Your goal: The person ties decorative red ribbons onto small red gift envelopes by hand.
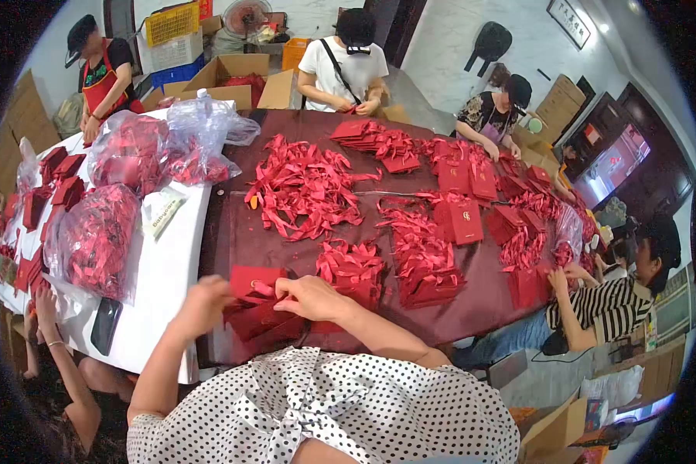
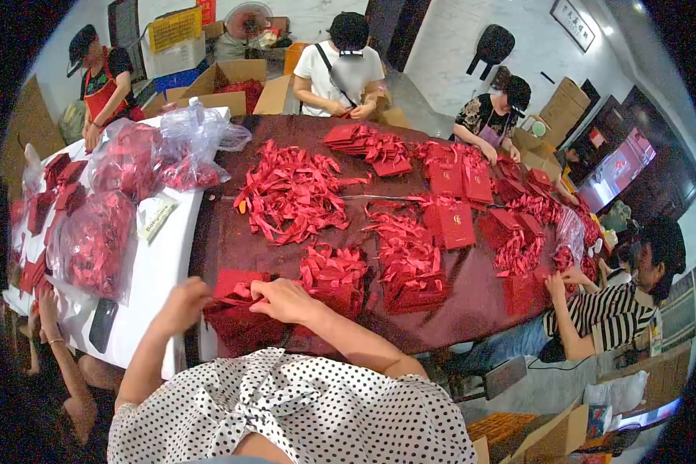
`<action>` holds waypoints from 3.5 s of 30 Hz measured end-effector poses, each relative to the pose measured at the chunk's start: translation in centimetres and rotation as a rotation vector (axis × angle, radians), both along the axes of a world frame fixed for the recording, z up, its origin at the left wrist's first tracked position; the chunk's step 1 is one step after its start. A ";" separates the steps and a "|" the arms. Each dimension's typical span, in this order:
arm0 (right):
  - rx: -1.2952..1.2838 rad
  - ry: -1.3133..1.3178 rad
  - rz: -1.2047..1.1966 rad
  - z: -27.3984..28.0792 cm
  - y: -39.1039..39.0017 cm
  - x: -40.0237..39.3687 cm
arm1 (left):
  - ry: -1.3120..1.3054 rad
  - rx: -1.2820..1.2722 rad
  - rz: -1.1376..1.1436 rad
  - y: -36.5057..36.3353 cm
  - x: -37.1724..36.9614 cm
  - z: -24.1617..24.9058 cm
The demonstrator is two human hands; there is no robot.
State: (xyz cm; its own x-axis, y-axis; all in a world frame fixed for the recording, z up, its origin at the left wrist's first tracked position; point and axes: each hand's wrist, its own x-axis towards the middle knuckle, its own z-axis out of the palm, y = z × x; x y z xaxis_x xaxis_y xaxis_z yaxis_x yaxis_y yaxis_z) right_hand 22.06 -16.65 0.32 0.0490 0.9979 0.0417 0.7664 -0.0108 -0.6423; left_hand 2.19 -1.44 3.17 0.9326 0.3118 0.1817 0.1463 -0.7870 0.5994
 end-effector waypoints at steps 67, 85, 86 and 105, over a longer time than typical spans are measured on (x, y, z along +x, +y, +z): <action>-0.078 0.896 -0.195 -5.2 0.3 -3.5 | -0.180 -1.624 0.255 -3.2 -1.4 -10.3; 0.012 0.474 -0.163 -4.4 1.6 -4.3 | -0.148 -1.638 0.254 -3.3 -1.0 -9.0; 0.008 0.476 -0.160 -4.4 1.6 -4.3 | -0.147 -1.654 0.257 -3.4 -1.1 -9.1; 0.017 0.597 -0.207 -5.4 0.8 -4.1 | -0.182 -1.662 0.163 -3.9 -0.7 -11.2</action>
